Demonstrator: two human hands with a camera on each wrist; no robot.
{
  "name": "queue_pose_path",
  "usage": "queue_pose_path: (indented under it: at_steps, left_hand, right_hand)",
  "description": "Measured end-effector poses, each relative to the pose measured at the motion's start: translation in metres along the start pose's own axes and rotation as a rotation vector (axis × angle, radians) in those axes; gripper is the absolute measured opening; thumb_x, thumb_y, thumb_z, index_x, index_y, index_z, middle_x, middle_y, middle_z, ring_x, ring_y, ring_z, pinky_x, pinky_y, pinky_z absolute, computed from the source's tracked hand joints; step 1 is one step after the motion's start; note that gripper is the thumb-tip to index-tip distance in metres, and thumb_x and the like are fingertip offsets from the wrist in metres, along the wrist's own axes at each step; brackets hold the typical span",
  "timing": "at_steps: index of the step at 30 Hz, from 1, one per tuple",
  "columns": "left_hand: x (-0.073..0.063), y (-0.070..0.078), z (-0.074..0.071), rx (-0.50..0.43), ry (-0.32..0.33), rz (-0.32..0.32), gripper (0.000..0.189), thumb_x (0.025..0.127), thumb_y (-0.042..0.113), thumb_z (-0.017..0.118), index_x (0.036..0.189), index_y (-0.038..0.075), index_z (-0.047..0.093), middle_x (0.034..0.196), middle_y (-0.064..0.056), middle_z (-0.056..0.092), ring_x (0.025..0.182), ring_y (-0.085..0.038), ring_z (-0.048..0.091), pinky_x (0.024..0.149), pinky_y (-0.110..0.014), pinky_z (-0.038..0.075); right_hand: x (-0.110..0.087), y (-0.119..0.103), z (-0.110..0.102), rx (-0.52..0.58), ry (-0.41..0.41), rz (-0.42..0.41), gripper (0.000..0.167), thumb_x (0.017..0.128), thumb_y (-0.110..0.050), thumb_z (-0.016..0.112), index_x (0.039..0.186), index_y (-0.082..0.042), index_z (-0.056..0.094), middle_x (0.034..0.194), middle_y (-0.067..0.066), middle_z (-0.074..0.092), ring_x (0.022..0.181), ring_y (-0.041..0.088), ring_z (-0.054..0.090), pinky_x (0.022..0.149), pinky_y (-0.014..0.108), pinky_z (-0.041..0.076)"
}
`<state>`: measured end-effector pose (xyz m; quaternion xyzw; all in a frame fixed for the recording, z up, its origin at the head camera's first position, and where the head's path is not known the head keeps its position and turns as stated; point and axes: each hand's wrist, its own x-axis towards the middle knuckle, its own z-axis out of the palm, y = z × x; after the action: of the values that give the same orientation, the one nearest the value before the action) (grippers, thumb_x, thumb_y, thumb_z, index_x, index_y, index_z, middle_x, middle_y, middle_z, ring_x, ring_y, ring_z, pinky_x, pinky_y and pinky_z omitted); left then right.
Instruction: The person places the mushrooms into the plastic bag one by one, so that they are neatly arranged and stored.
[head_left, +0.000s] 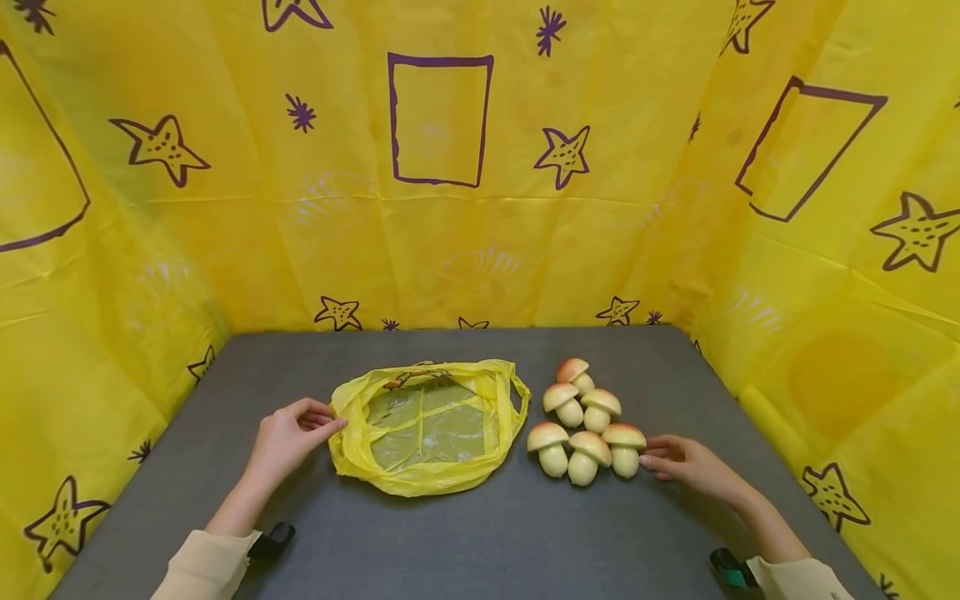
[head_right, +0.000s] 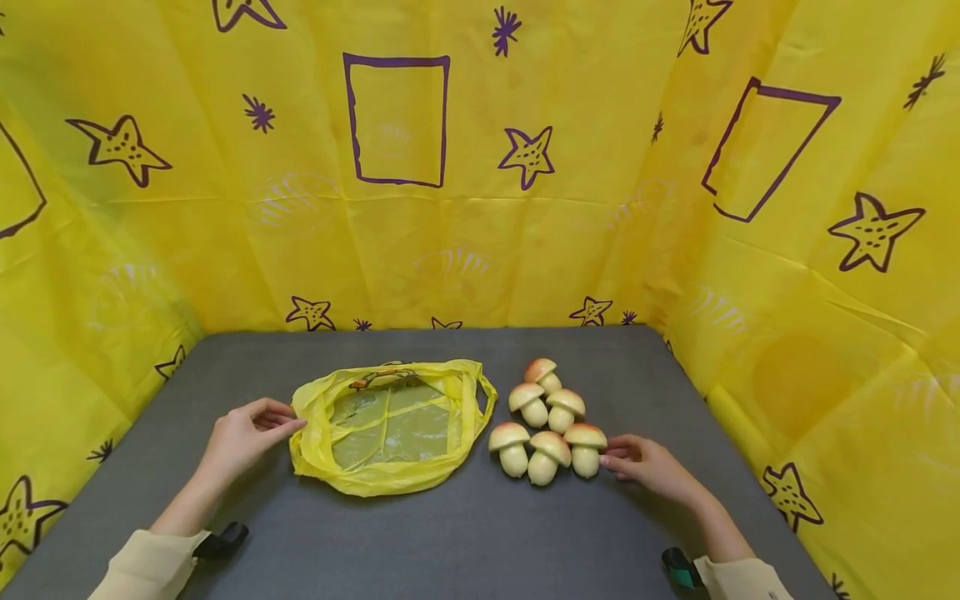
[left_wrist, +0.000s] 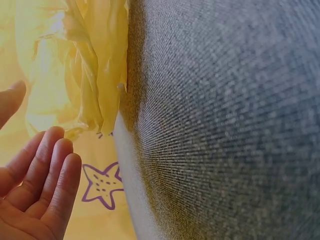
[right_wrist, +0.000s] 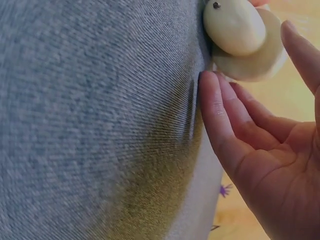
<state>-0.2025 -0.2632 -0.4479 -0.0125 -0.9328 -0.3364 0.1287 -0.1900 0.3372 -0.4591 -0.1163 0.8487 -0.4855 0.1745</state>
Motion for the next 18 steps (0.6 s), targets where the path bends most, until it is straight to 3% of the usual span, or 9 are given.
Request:
queue_pose_path:
  at_steps: [10,18]
  left_hand:
    - [-0.0002,0.0027,0.003,-0.032,-0.057,-0.013,0.039,0.076,0.046,0.076,0.09,0.011,0.069,0.082,0.0,0.071,0.071,-0.011,0.064,0.06,-0.02,0.048]
    - [-0.0029,0.0026,0.0039,-0.04,-0.069,-0.015,0.038,0.076,0.045,0.076,0.09,0.01,0.069,0.082,-0.001,0.07,0.072,-0.012,0.064,0.06,-0.021,0.048]
  right_hand:
    - [0.0038,0.0065,0.0001,-0.027,-0.002,0.027,0.054,0.095,-0.024,0.058,0.123,0.019,0.046,0.113,0.026,0.063,0.097,0.022,0.066,0.077,0.03,0.055]
    - [0.0063,0.0059,0.0015,-0.096,-0.04,0.016,0.039,0.094,-0.025,0.058,0.112,0.01,0.06,0.1,0.016,0.07,0.085,0.018,0.067,0.071,0.027,0.055]
